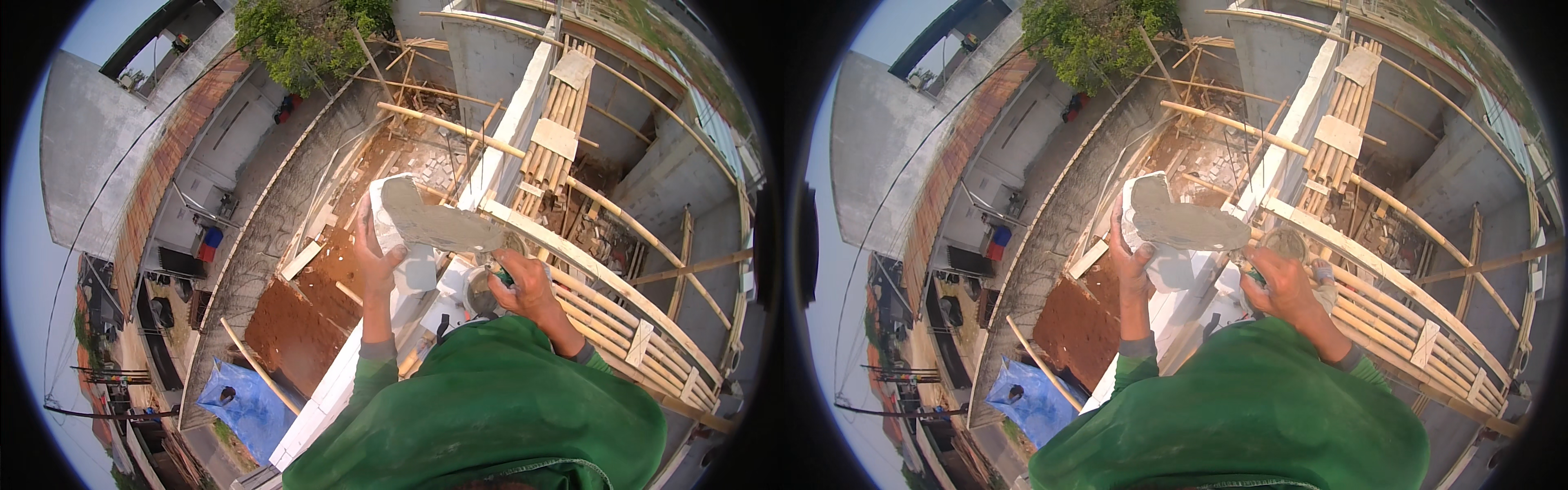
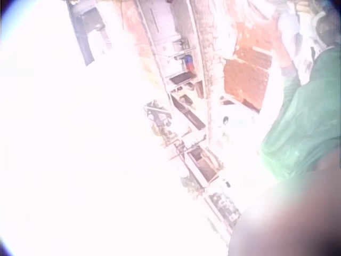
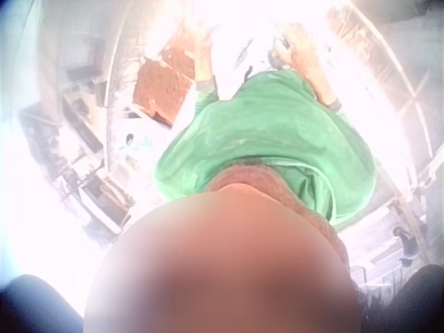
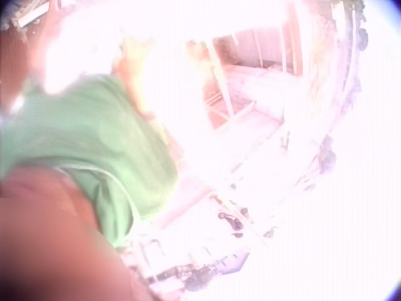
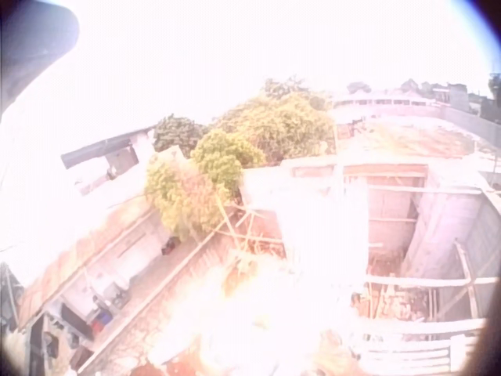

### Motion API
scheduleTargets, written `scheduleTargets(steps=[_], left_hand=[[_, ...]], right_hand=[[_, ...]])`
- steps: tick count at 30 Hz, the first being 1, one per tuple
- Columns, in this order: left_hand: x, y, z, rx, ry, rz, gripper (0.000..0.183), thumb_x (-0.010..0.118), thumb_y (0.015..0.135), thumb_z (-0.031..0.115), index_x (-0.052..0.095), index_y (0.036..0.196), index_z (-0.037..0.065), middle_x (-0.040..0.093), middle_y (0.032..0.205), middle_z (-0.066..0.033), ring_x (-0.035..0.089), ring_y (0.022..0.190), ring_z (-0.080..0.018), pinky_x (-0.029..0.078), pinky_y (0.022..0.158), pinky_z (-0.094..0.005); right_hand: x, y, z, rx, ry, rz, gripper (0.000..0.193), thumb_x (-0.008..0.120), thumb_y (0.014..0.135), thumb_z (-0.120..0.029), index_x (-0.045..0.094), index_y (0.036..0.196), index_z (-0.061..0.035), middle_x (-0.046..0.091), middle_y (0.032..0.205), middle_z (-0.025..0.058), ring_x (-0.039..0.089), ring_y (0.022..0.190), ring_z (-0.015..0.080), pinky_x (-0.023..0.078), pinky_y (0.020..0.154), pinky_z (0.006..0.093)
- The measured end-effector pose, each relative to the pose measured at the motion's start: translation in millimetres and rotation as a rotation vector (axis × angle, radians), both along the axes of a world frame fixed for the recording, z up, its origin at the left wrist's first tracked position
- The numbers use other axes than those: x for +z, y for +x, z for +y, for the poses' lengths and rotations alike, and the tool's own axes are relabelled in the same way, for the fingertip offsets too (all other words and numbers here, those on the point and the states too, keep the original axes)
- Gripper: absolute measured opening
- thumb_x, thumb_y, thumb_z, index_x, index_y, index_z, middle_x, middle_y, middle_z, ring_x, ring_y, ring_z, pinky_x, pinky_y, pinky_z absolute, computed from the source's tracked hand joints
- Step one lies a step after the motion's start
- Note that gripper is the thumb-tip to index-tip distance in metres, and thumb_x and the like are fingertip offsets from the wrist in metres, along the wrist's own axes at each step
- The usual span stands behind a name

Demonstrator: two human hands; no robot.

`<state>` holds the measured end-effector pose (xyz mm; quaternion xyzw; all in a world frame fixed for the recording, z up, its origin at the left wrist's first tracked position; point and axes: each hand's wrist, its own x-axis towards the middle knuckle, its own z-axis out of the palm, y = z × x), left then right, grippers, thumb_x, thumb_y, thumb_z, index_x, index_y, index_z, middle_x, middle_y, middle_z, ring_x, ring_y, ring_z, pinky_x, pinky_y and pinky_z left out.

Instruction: The person applies cement to white rectangular tiles using a trowel, positions them on a bamboo scaffold, and taps them with a hammer to secure placement. The worker repeatedly scoops cement, spreads it on tiles, and adjusts their position on the scaffold.

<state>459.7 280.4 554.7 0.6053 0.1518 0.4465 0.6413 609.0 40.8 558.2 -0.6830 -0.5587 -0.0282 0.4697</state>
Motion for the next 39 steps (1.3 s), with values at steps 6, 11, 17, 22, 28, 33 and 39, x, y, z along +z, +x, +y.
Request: scheduleTargets(steps=[6,11,17,22,28,33,39], left_hand=[[-3,2,1,-0.164,-0.346,-0.023,0.106,0.079,0.084,0.065,0.038,0.156,-0.001,0.056,0.144,-0.0141,0.057,0.130,-0.0231,0.049,0.107,-0.0379],[25,15,-9,-0.375,-0.531,0.106,0.073,0.061,0.103,0.057,0.048,0.148,0.002,0.062,0.137,-0.0089,0.062,0.121,-0.0183,0.053,0.100,-0.0359],[33,22,-12,-0.529,-0.621,0.059,0.063,0.057,0.107,0.050,0.049,0.149,0.004,0.062,0.137,-0.0074,0.061,0.122,-0.0168,0.050,0.103,-0.0339],[33,25,-8,-0.363,-0.689,0.148,0.057,0.055,0.108,0.046,0.051,0.148,0.005,0.063,0.138,-0.0086,0.062,0.124,-0.0164,0.051,0.104,-0.0328],[56,13,-10,-0.480,-0.766,-0.158,0.053,0.055,0.109,0.042,0.054,0.146,0.005,0.064,0.138,-0.0107,0.064,0.123,-0.0189,0.052,0.106,-0.0344],[39,17,9,-0.193,-0.821,-0.083,0.051,0.069,0.101,0.039,0.060,0.137,0.005,0.071,0.122,-0.0087,0.071,0.106,-0.0186,0.060,0.095,-0.0349],[13,21,8,-0.155,-0.683,0.128,0.068,0.076,0.096,0.041,0.051,0.141,-0.002,0.063,0.125,-0.0109,0.061,0.118,-0.0160,0.052,0.101,-0.0305]], right_hand=[[-31,13,21,0.017,0.181,-0.183,0.034,0.077,0.072,-0.009,0.066,0.102,0.0020,0.063,0.087,0.0143,0.062,0.063,0.0313,0.049,0.054,0.0403],[-34,48,51,0.041,0.190,-0.523,0.042,0.073,0.069,-0.009,0.065,0.109,-0.0005,0.059,0.090,0.0117,0.062,0.073,0.0284,0.050,0.062,0.0398],[-20,78,64,0.040,0.057,-0.580,0.042,0.071,0.073,-0.003,0.063,0.114,-0.0005,0.059,0.097,0.0134,0.063,0.085,0.0316,0.051,0.069,0.0427],[-28,85,46,-0.006,-0.062,-0.539,0.040,0.073,0.074,-0.003,0.062,0.112,0.0008,0.057,0.098,0.0139,0.062,0.086,0.0333,0.052,0.069,0.0434],[-43,95,10,-0.118,-0.075,-0.376,0.034,0.078,0.080,-0.012,0.062,0.107,-0.0001,0.058,0.096,0.0144,0.062,0.079,0.0355,0.052,0.067,0.0436],[2,69,-17,0.209,-0.192,0.198,0.026,0.075,0.094,-0.023,0.066,0.101,-0.0006,0.058,0.075,0.0113,0.058,0.064,0.0268,0.046,0.060,0.0375],[62,39,11,0.499,-0.454,0.171,0.032,0.071,0.099,-0.032,0.070,0.099,0.0001,0.063,0.072,0.0155,0.059,0.060,0.0290,0.045,0.060,0.0384]])
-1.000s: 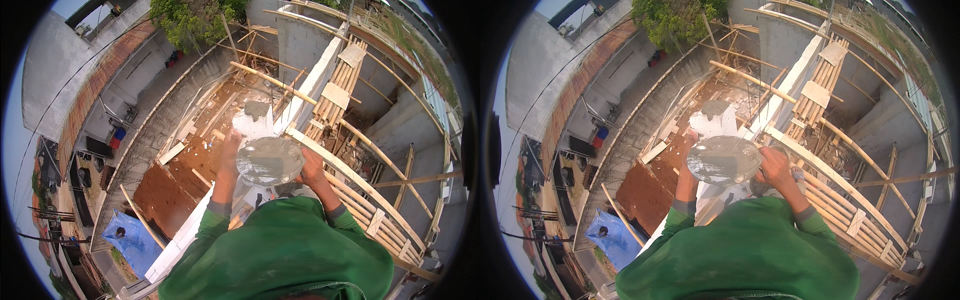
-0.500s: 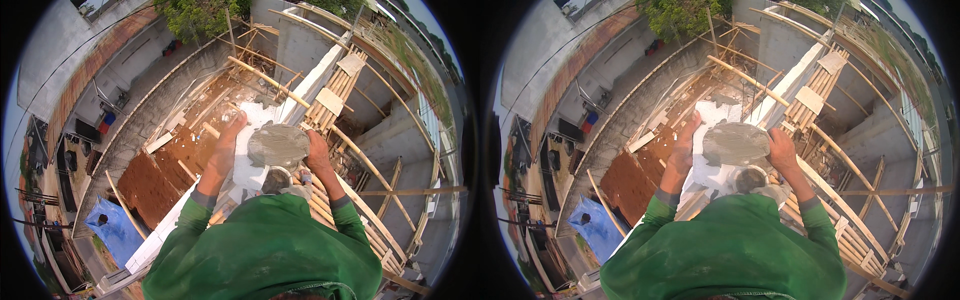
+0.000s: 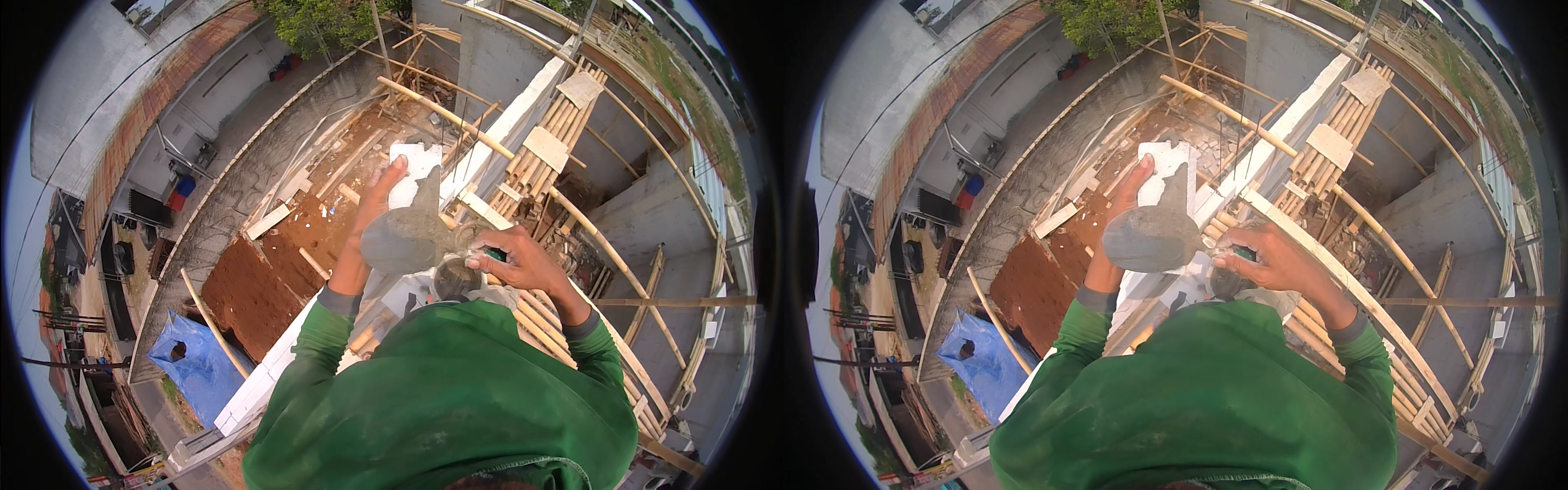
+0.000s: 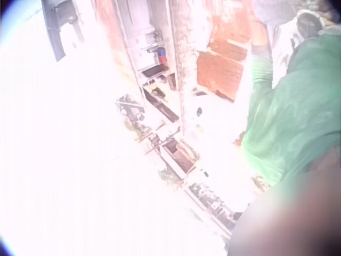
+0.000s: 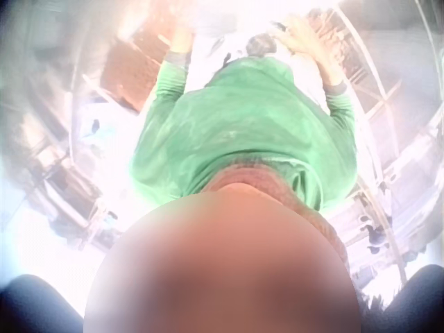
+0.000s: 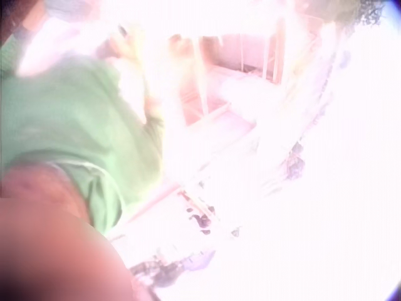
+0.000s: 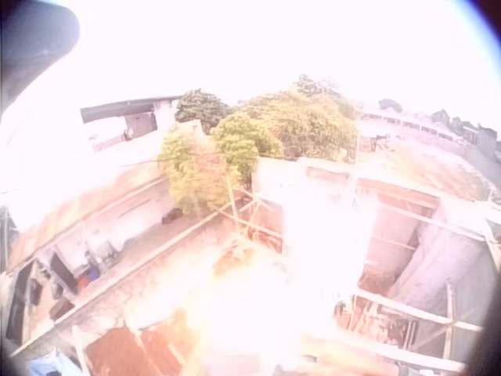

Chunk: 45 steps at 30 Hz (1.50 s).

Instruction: The person applies cement to white rectangular tiles using a trowel, positions them on a bamboo scaffold, and taps them with a hammer to secure placement. The worker repeatedly scoops cement, spreads it on tiles, and adjusts their position on the scaffold.

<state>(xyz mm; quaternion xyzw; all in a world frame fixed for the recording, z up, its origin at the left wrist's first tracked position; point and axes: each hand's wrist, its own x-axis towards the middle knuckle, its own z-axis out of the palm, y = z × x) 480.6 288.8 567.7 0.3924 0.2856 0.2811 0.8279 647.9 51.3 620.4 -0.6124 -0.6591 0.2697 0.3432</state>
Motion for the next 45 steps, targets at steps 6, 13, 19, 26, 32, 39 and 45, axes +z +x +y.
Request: scheduleTargets(steps=[6,13,19,26,32,39,45], left_hand=[[-1,-3,2,-0.079,0.008,-0.065,0.065,0.077,0.095,0.043,0.054,0.137,-0.001,0.061,0.131,-0.0116,0.062,0.115,-0.0165,0.054,0.099,-0.0308],[-7,-19,25,-0.069,-0.149,-0.209,0.051,0.072,0.098,0.043,0.061,0.134,0.008,0.071,0.120,-0.0073,0.072,0.103,-0.0184,0.061,0.090,-0.0344],[-84,-41,10,-0.006,-0.198,-0.048,0.058,0.064,0.100,0.049,0.058,0.137,0.005,0.071,0.118,-0.0092,0.073,0.100,-0.0221,0.062,0.088,-0.0365],[-267,-95,-59,0.167,-0.483,0.151,0.071,0.060,0.101,0.056,0.047,0.151,0.007,0.062,0.139,-0.0118,0.062,0.125,-0.0271,0.052,0.106,-0.0427],[-464,-128,-129,0.209,-0.729,0.200,0.077,0.056,0.100,0.061,0.043,0.154,0.008,0.058,0.145,-0.0137,0.058,0.131,-0.0313,0.050,0.110,-0.0475],[-577,-124,-173,0.209,-0.814,0.311,0.078,0.060,0.098,0.062,0.043,0.154,0.010,0.058,0.143,-0.0119,0.058,0.131,-0.0310,0.049,0.110,-0.0488],[-582,-117,-168,0.238,-0.994,0.218,0.076,0.059,0.099,0.063,0.044,0.153,0.011,0.059,0.141,-0.0112,0.058,0.129,-0.0302,0.050,0.109,-0.0478]], right_hand=[[-1,19,-11,-0.090,-0.130,0.013,0.036,0.073,0.097,-0.037,0.076,0.101,-0.0015,0.066,0.071,0.0171,0.062,0.064,0.0297,0.048,0.065,0.0403],[-44,78,-43,-0.415,-0.388,-0.239,0.040,0.077,0.090,-0.036,0.078,0.106,-0.0002,0.071,0.080,0.0223,0.067,0.072,0.0328,0.051,0.071,0.0457],[-185,72,-48,-0.415,-0.453,-0.170,0.049,0.072,0.085,-0.035,0.073,0.120,-0.0007,0.072,0.095,0.0292,0.070,0.094,0.0458,0.054,0.089,0.0502],[-428,16,-52,-0.331,-1.076,-0.325,0.029,0.066,0.089,-0.022,0.069,0.107,0.0002,0.073,0.102,0.0265,0.073,0.100,0.0410,0.058,0.087,0.0515],[-579,-7,-39,-0.350,-1.035,-0.485,0.025,0.064,0.089,-0.009,0.064,0.112,0.0002,0.071,0.106,0.0219,0.074,0.099,0.0370,0.062,0.081,0.0457],[-596,-32,-49,-0.392,-1.172,-0.346,0.028,0.061,0.090,-0.014,0.064,0.114,0.0021,0.072,0.105,0.0226,0.074,0.094,0.0409,0.061,0.082,0.0502],[-576,-44,-46,-0.313,-1.185,-0.186,0.028,0.060,0.091,-0.015,0.067,0.109,0.0043,0.072,0.099,0.0266,0.073,0.093,0.0437,0.059,0.083,0.0513]])
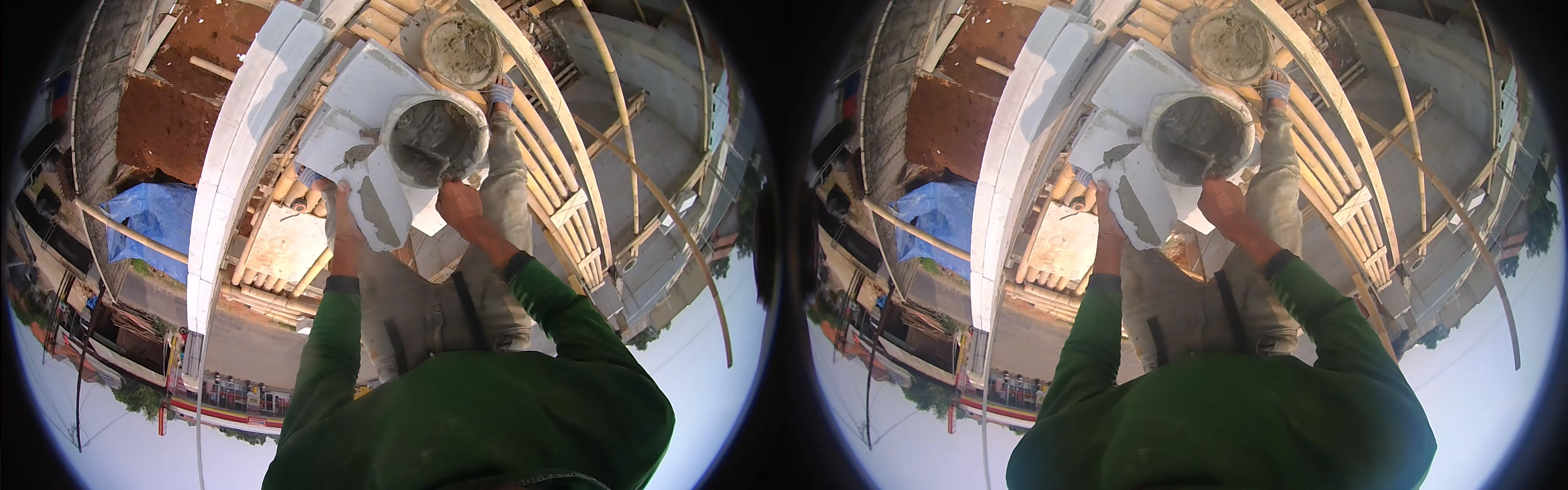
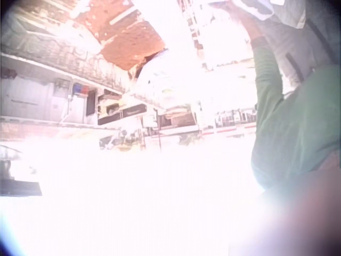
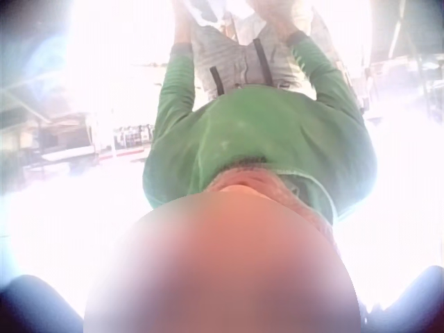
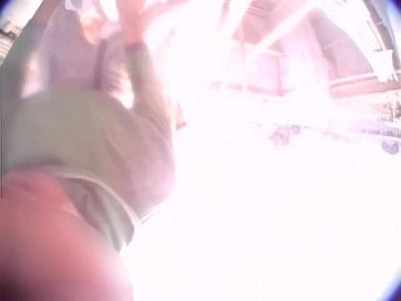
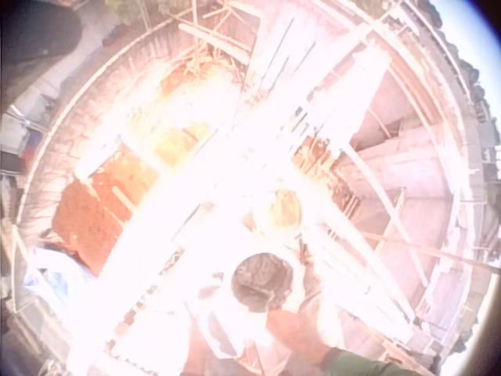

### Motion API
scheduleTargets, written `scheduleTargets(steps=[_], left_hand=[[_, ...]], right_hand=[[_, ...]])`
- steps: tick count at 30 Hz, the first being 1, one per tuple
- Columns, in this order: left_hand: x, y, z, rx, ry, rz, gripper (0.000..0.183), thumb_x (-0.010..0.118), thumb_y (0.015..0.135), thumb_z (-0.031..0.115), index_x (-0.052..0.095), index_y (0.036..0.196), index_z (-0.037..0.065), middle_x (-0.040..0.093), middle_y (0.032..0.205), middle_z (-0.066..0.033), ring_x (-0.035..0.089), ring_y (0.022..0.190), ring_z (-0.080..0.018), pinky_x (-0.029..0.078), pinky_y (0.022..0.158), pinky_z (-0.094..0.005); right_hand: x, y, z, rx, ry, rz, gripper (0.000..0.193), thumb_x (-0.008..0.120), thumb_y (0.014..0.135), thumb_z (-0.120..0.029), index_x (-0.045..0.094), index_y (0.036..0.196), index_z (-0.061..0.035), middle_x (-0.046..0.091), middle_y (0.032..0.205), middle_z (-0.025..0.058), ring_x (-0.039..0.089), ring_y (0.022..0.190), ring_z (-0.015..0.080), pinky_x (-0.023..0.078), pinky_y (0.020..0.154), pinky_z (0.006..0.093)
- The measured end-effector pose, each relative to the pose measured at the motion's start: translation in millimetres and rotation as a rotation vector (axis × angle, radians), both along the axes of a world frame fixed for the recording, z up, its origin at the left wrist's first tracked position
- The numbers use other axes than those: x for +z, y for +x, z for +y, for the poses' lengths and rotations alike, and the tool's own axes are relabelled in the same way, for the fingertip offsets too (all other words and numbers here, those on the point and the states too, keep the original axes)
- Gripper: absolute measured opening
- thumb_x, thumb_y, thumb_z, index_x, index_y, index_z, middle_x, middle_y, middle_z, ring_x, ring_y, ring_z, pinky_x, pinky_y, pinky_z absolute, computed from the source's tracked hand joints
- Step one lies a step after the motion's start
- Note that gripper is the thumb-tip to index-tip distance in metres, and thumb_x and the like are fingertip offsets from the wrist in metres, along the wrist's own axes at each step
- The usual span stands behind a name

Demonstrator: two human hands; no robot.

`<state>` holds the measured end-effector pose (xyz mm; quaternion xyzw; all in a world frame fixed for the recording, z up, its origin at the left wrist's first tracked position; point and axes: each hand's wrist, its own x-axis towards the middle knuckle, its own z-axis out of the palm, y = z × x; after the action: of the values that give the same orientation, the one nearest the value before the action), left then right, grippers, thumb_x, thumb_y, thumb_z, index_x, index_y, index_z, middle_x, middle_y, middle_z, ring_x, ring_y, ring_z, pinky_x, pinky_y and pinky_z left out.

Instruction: The person applies cement to white rectangular tiles using a trowel, positions them on a bamboo scaffold, and taps them with a hammer to secure placement. The worker repeatedly scoops cement, spreads it on tiles, and adjusts their position on the scaffold.

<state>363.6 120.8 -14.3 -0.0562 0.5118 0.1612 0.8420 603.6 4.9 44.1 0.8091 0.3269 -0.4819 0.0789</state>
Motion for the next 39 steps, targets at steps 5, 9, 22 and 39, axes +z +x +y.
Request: scheduleTargets(steps=[5,9,22,39], left_hand=[[2,10,10,-0.093,0.127,0.054,0.077,0.059,0.099,0.063,0.044,0.153,0.011,0.059,0.141,-0.0109,0.058,0.129,-0.0289,0.050,0.109,-0.0469],[-8,14,8,-0.107,0.230,0.070,0.075,0.058,0.100,0.064,0.045,0.153,0.012,0.059,0.142,-0.0100,0.058,0.129,-0.0284,0.049,0.110,-0.0456],[-4,11,15,-0.143,0.118,0.071,0.074,0.058,0.099,0.062,0.048,0.151,0.011,0.061,0.140,-0.0117,0.061,0.126,-0.0298,0.053,0.106,-0.0465],[102,105,96,-0.394,0.435,-0.139,0.078,0.073,0.097,0.041,0.039,0.156,0.004,0.053,0.144,-0.0109,0.053,0.130,-0.0211,0.043,0.110,-0.0368]], right_hand=[[17,-5,8,-0.281,0.032,0.110,0.033,0.064,0.090,-0.018,0.070,0.107,0.0096,0.072,0.095,0.0324,0.071,0.096,0.0476,0.057,0.088,0.0519],[-4,10,3,-0.449,0.118,0.203,0.040,0.067,0.091,-0.023,0.069,0.114,0.0088,0.072,0.095,0.0327,0.070,0.100,0.0487,0.055,0.088,0.0531],[-41,-12,-26,-0.923,0.182,0.474,0.034,0.071,0.095,-0.020,0.064,0.114,0.0076,0.053,0.058,0.0061,0.046,0.042,0.0165,0.040,0.041,0.0366],[10,69,15,0.279,1.036,-0.042,0.056,0.079,0.072,-0.010,0.060,0.125,-0.0043,0.056,0.118,0.0142,0.056,0.106,0.0372,0.047,0.093,0.0466]])
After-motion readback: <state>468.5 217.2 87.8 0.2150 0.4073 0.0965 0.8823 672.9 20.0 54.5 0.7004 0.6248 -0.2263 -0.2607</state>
